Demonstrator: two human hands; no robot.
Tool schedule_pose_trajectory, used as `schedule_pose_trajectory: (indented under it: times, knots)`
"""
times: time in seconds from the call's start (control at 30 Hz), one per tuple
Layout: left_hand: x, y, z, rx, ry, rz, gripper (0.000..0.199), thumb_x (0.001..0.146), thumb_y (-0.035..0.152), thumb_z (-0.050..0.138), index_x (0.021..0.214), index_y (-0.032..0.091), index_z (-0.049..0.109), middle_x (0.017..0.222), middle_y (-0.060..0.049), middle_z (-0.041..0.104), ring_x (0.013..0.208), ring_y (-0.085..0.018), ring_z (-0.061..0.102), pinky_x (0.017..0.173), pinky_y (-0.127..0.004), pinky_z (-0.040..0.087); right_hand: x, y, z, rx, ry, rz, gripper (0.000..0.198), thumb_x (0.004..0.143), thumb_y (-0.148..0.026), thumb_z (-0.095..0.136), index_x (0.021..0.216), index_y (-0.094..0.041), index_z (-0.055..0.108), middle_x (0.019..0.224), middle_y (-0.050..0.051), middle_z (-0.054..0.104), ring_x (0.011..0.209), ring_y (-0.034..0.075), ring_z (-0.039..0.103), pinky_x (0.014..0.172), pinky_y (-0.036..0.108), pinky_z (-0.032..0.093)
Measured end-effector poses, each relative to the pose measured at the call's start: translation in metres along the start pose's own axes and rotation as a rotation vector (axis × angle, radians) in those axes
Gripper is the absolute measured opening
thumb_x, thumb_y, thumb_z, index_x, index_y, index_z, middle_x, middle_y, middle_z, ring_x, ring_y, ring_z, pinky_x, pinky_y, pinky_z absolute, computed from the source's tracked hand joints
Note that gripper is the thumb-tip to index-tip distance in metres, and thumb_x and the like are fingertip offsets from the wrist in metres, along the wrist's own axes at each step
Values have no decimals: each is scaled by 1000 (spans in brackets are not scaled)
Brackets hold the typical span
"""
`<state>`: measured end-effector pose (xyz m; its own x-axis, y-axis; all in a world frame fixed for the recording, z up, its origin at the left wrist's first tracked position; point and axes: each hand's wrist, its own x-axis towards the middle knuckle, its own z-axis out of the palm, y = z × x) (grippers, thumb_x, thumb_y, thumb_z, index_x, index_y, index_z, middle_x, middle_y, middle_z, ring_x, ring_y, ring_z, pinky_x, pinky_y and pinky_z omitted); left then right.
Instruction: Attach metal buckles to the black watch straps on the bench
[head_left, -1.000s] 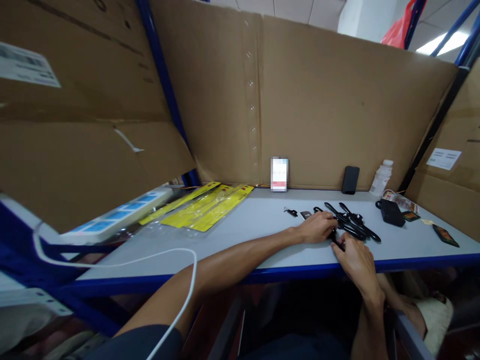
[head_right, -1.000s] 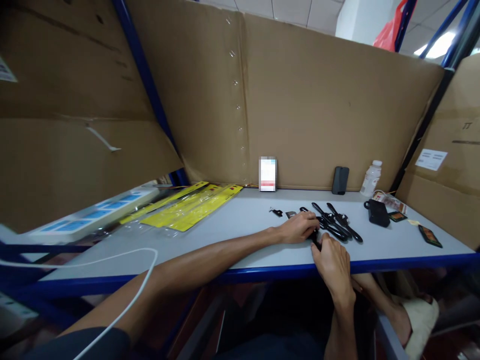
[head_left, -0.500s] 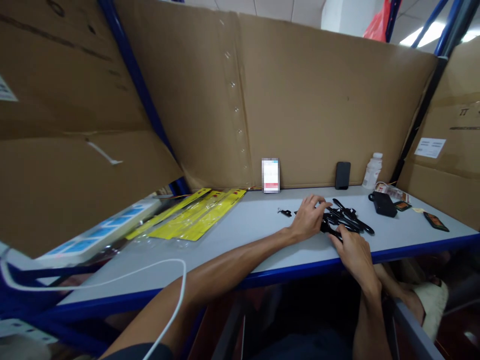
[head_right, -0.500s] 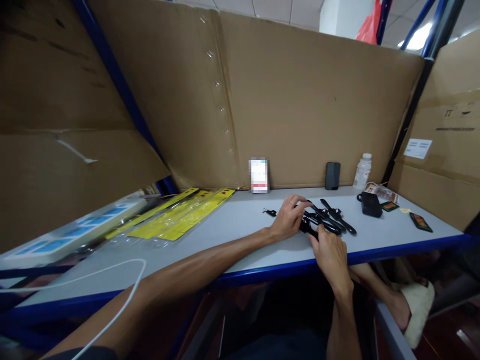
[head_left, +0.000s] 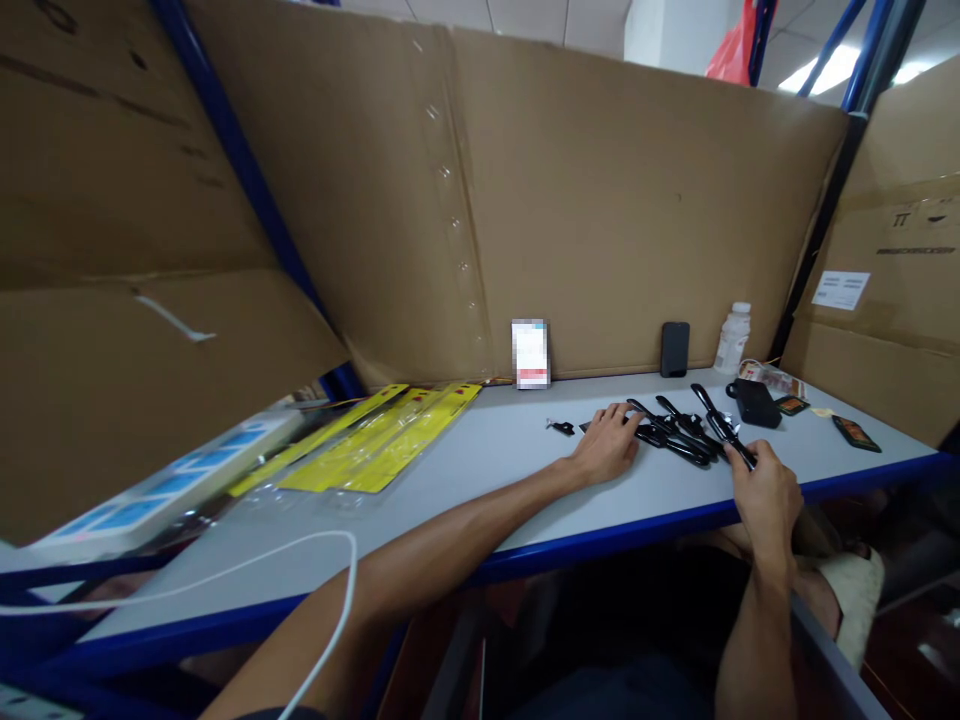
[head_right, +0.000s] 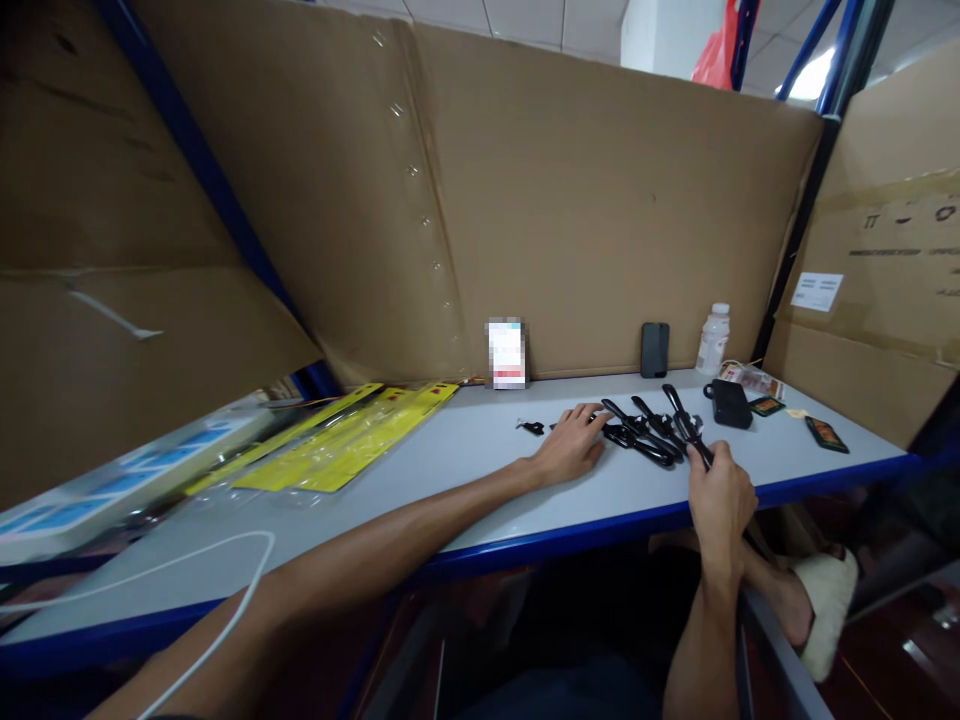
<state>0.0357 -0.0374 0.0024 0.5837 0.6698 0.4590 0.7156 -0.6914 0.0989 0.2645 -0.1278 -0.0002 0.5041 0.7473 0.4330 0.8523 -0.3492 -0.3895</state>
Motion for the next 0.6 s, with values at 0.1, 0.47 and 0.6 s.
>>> schedule_pose_trajectory:
  times: [0.1, 0.47, 0.6]
  knots:
    - [0, -4, 3, 19, -69, -50, 37, 94, 19, 54, 131, 14, 58, 139, -21, 54, 131, -37, 49, 106, -56, 46, 3, 9, 3, -26, -15, 28, 39, 102, -48, 46, 115, -19, 69, 86, 15, 73, 81, 30, 68, 66, 35, 37]
    - [1, -7, 8, -12, -85, 17, 41, 94, 13, 51, 133, 16, 63, 135, -18, 61, 129, -34, 54, 103, -52, 51, 15, 18, 18, -13, 29, -34, 37, 101, -38, 48, 114, -13, 71, 99, 19, 74, 100, 33, 64, 82, 39, 40]
    - [2, -9, 7, -55, -82, 106, 45, 90, 6, 51, 131, 17, 67, 139, -15, 63, 129, -31, 57, 104, -49, 52, 18, 19, 24, -17, 32, -157, 40, 102, -34, 42, 122, -16, 72, 119, 18, 71, 110, 34, 58, 90, 44, 39]
